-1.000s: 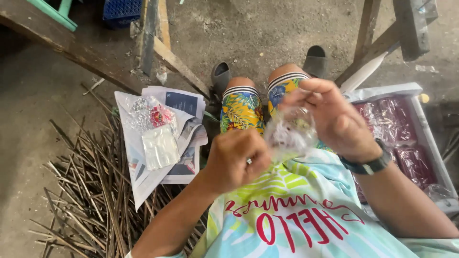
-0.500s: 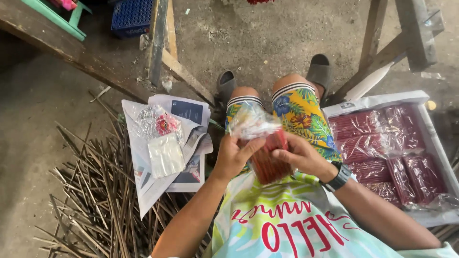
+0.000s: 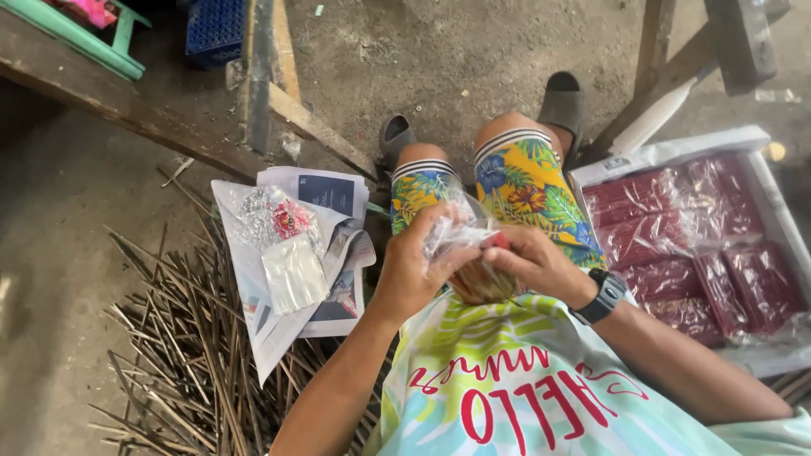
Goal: The person places bundles of red incense sticks into clear plastic bags, uses a wooden rod to help position the bundles, and then puts the bagged incense into a larger container.
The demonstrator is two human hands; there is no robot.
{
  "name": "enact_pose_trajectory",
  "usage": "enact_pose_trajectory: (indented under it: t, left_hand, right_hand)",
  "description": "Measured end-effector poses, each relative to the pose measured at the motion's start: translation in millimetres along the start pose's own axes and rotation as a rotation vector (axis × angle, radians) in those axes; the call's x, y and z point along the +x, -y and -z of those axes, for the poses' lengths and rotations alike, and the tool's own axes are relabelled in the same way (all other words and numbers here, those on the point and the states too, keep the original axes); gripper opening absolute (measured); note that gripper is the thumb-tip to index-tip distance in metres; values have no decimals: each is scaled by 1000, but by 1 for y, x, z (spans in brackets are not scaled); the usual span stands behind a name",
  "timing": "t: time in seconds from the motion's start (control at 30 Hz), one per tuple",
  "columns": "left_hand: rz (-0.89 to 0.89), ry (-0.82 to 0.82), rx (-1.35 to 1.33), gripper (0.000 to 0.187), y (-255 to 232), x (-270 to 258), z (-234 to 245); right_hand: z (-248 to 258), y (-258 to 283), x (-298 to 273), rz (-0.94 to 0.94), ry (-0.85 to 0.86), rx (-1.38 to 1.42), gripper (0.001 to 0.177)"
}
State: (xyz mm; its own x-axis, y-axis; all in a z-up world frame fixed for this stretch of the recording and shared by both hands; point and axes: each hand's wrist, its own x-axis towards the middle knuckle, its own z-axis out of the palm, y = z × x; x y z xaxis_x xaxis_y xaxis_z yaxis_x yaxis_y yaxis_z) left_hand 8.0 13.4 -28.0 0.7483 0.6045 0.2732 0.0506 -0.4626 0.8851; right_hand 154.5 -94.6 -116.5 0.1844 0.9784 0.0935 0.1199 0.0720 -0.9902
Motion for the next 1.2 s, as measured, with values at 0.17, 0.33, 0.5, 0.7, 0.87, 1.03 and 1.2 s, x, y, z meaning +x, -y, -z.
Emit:
enact_pose_trajectory:
  t: [0.17, 0.33, 0.5, 0.7, 0.87, 1.03, 1.2]
  left_hand:
    - [-79, 8, 85, 11, 2, -8, -6]
    - [-128, 196, -52, 33, -37, 0, 3]
    - [-205, 48, 37, 48, -8, 18, 9]
    - [-38, 479, 843, 65, 118, -19, -36]
    - [-269, 263, 865, 36, 121, -28, -43]
    - [-196, 291, 839, 35, 115, -27, -44]
    - [-180, 283, 821, 31, 114, -26, -49]
  right_hand:
    - [-9, 42, 5, 71, -51, -41, 32]
    - [8, 48, -4, 210, -19, -134, 17]
    - [90, 47, -37, 250, -236, -269, 27]
    - [210, -25, -178, -174, -574, -1057, 47]
    - [185, -74, -173, -360, -1359, 411, 13]
    - [165, -194, -219, -316, -1545, 535, 14]
    - [148, -247, -228, -516, -1571, 794, 24]
